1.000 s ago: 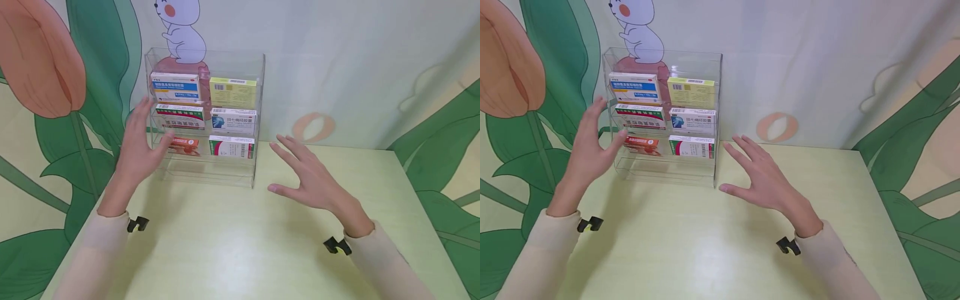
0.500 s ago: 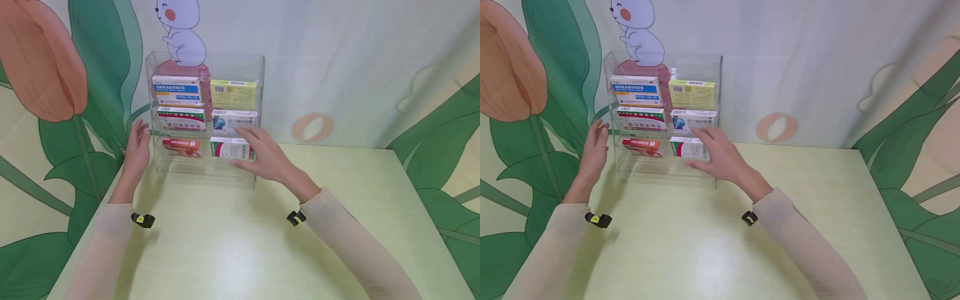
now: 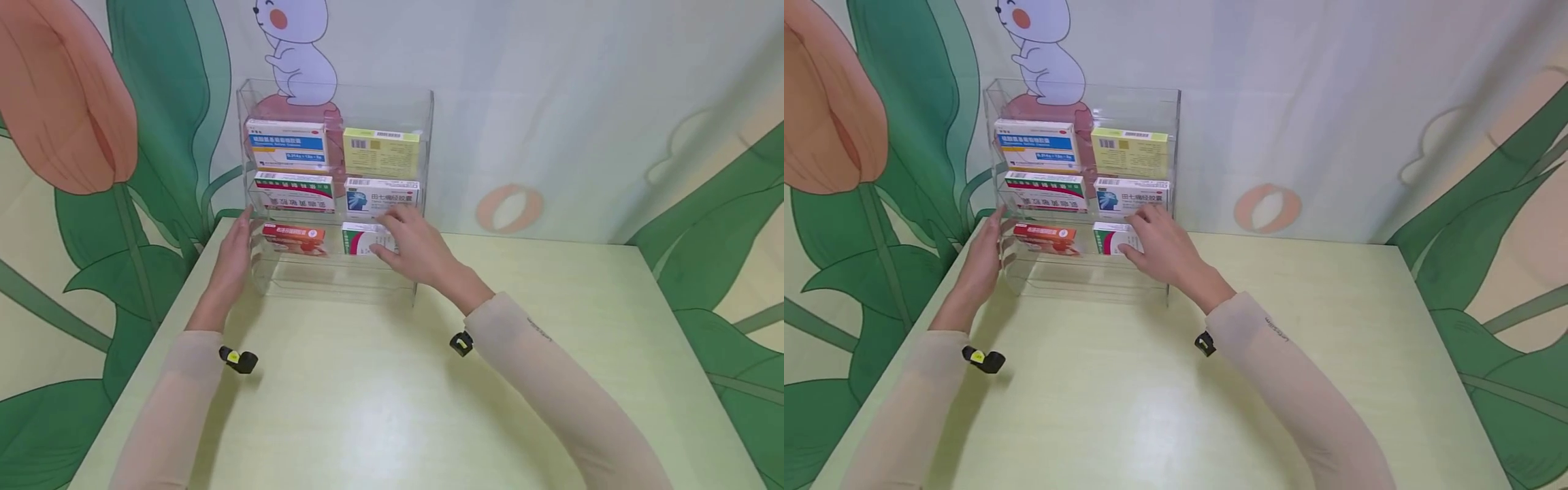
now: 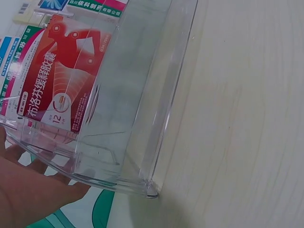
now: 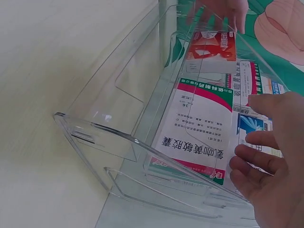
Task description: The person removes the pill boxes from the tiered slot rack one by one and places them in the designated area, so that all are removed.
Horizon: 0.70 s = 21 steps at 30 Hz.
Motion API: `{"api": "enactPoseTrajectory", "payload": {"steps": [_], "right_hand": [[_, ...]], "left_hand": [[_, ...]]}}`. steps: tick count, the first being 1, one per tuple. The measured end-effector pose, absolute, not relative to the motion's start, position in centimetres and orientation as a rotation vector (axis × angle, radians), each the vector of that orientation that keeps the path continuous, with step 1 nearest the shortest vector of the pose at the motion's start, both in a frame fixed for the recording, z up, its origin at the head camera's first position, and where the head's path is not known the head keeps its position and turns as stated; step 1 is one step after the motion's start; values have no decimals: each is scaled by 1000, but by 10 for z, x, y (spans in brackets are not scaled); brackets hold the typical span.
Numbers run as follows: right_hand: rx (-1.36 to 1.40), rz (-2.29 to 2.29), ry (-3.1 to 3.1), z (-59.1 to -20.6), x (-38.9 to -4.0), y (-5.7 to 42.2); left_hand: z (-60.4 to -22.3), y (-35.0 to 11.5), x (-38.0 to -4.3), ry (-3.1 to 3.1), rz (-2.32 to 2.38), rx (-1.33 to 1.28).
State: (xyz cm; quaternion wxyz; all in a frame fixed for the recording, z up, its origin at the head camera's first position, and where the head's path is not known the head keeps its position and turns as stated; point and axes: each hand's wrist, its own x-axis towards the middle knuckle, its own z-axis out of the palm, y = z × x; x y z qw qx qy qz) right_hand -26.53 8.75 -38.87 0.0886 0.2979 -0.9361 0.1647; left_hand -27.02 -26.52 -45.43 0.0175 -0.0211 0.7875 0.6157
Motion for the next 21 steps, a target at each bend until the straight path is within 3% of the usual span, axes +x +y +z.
{"api": "enactPoseTrajectory", "payload": {"steps": [21], "right_hand": [[920,358,-2758,-397,-268,81]], "left_hand": [[-464,-271,-274,2278,1945,-20]]}}
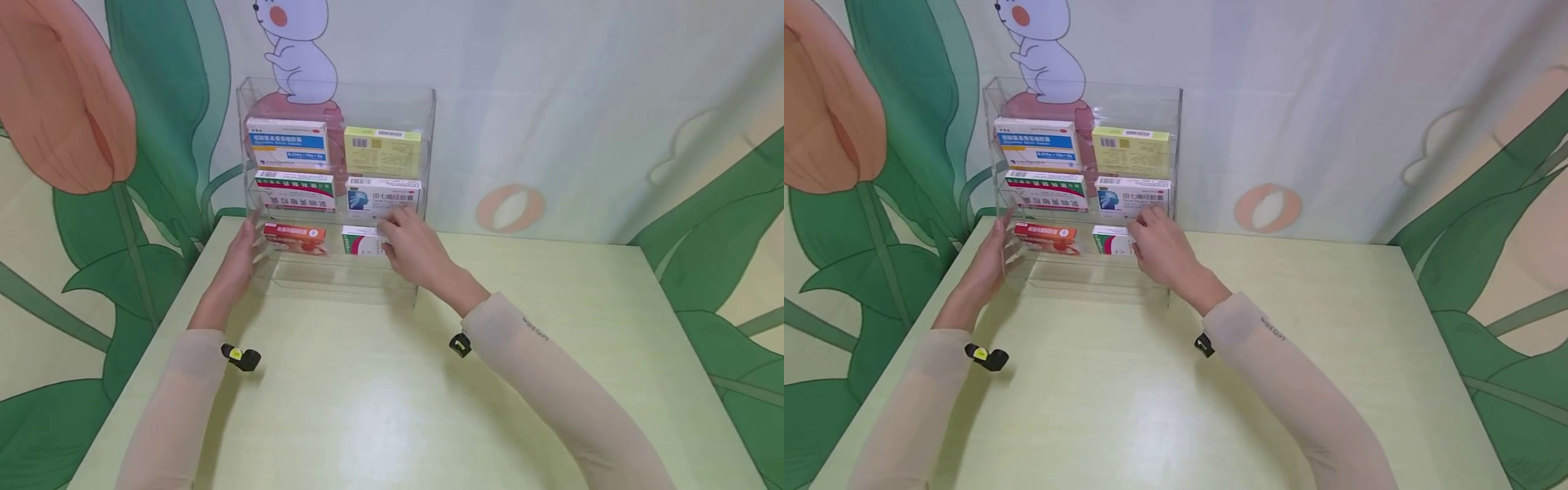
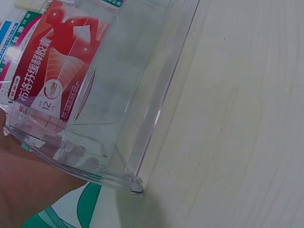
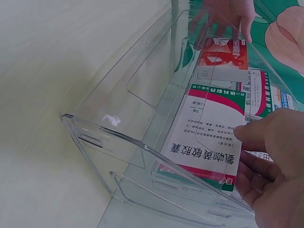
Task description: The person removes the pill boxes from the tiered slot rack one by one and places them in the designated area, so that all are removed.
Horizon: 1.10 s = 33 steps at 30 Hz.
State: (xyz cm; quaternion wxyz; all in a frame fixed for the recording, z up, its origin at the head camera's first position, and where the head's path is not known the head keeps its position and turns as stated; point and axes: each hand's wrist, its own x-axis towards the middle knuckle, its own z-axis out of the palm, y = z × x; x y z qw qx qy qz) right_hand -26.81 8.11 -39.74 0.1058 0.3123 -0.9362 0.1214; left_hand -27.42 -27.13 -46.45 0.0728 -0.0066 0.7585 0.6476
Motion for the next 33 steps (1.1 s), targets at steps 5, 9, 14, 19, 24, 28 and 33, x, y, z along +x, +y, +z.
{"api": "enactPoseTrajectory", "payload": {"steps": [5,9,14,19,24,28,33], "right_hand": [[924,339,-2749,-398,-271,82],[929,319,-2741,-398,-273,82],[933,323,-2725,-397,-274,82],[927,320,-2746,-393,-274,82],[987,358,-2734,-379,-272,86],[1035,450,-2669,-355,-265,96],[1030,699,-2551,-327,-250,129]], "left_hand": [[-474,-273,-281,2221,1989,-32],[-481,-273,-283,2200,2043,-47],[-485,-272,-283,2201,2094,-43],[-488,-271,-284,2192,2103,-22],[-487,-272,-284,2176,2092,-32],[-485,-274,-283,2158,2105,-31],[-484,-276,-283,2141,2131,-19]]}}
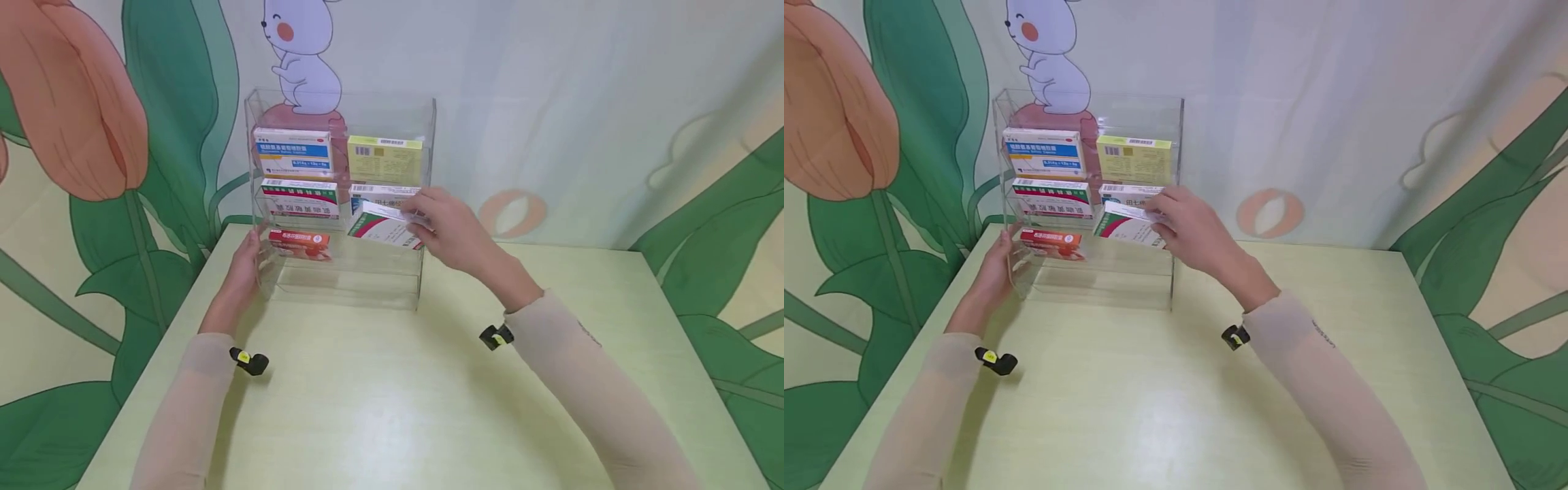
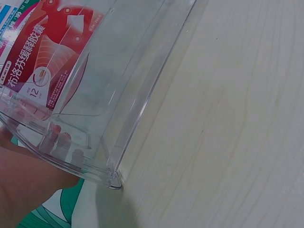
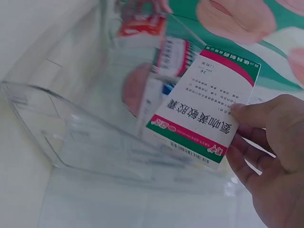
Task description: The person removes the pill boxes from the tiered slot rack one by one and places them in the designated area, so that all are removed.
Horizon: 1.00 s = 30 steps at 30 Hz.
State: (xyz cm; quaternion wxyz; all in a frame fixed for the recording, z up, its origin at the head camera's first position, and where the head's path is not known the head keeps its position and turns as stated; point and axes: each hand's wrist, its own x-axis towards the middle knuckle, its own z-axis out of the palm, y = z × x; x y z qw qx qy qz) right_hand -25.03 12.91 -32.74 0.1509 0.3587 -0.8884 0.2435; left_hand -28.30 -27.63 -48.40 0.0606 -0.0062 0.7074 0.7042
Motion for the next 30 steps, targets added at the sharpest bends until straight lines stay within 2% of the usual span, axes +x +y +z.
{"api": "enactPoseTrajectory", "payload": {"steps": [5,12,18,30], "right_hand": [[894,937,-2457,-318,-241,179],[412,1199,-2559,-336,-239,239],[219,1330,-2593,-378,-251,264],[-71,1725,-2647,-475,-270,275]], "left_hand": [[-489,-278,-282,2138,2136,-7],[-490,-279,-280,2161,2122,-26],[-489,-277,-281,2185,2112,-21],[-488,-274,-279,2221,2120,5]]}}
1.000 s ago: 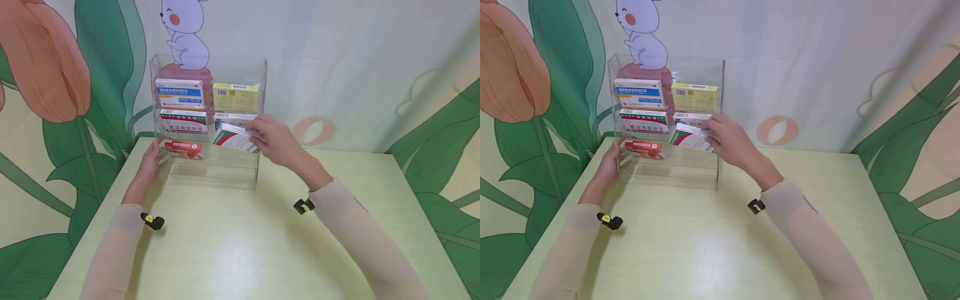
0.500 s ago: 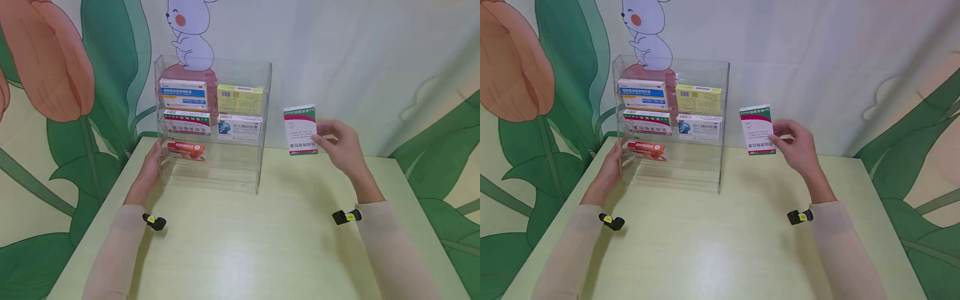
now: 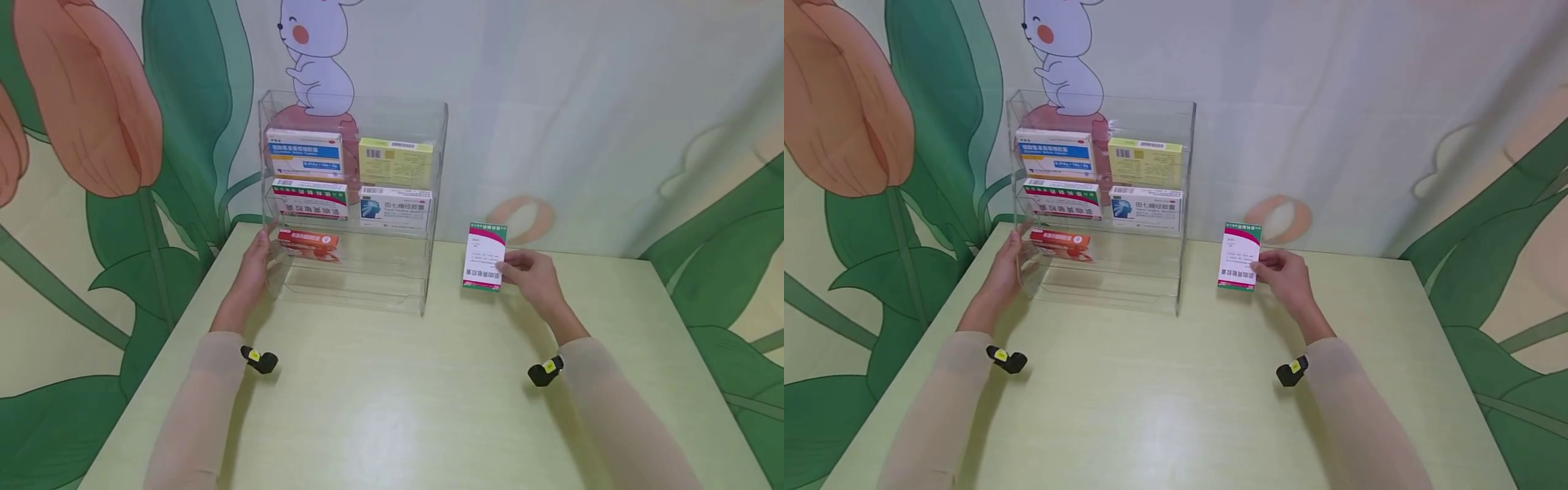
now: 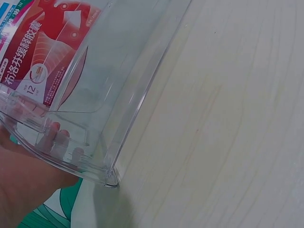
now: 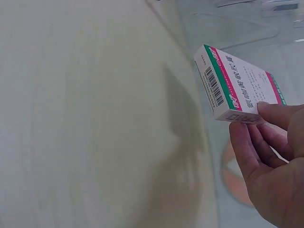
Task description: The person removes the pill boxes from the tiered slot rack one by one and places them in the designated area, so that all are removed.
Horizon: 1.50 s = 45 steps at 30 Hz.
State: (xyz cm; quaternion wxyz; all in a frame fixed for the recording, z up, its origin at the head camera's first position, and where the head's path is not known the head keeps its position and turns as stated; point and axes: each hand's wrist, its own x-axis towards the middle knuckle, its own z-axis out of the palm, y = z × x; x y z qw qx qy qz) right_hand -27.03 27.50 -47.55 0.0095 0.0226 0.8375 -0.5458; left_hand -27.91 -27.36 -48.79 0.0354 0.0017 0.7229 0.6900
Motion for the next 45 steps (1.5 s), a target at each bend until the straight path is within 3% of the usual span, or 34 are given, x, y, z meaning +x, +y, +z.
{"api": "enactPoseTrajectory", "payload": {"steps": [6,26,45], "right_hand": [[218,-1564,2602,-496,-271,277],[301,-1315,2755,-518,-280,270],[271,-1272,2791,-512,-278,259]], "left_hand": [[-491,-272,-282,2225,2101,-25],[-491,-272,-279,2225,2099,-15],[-491,-276,-280,2226,2093,-23]]}}
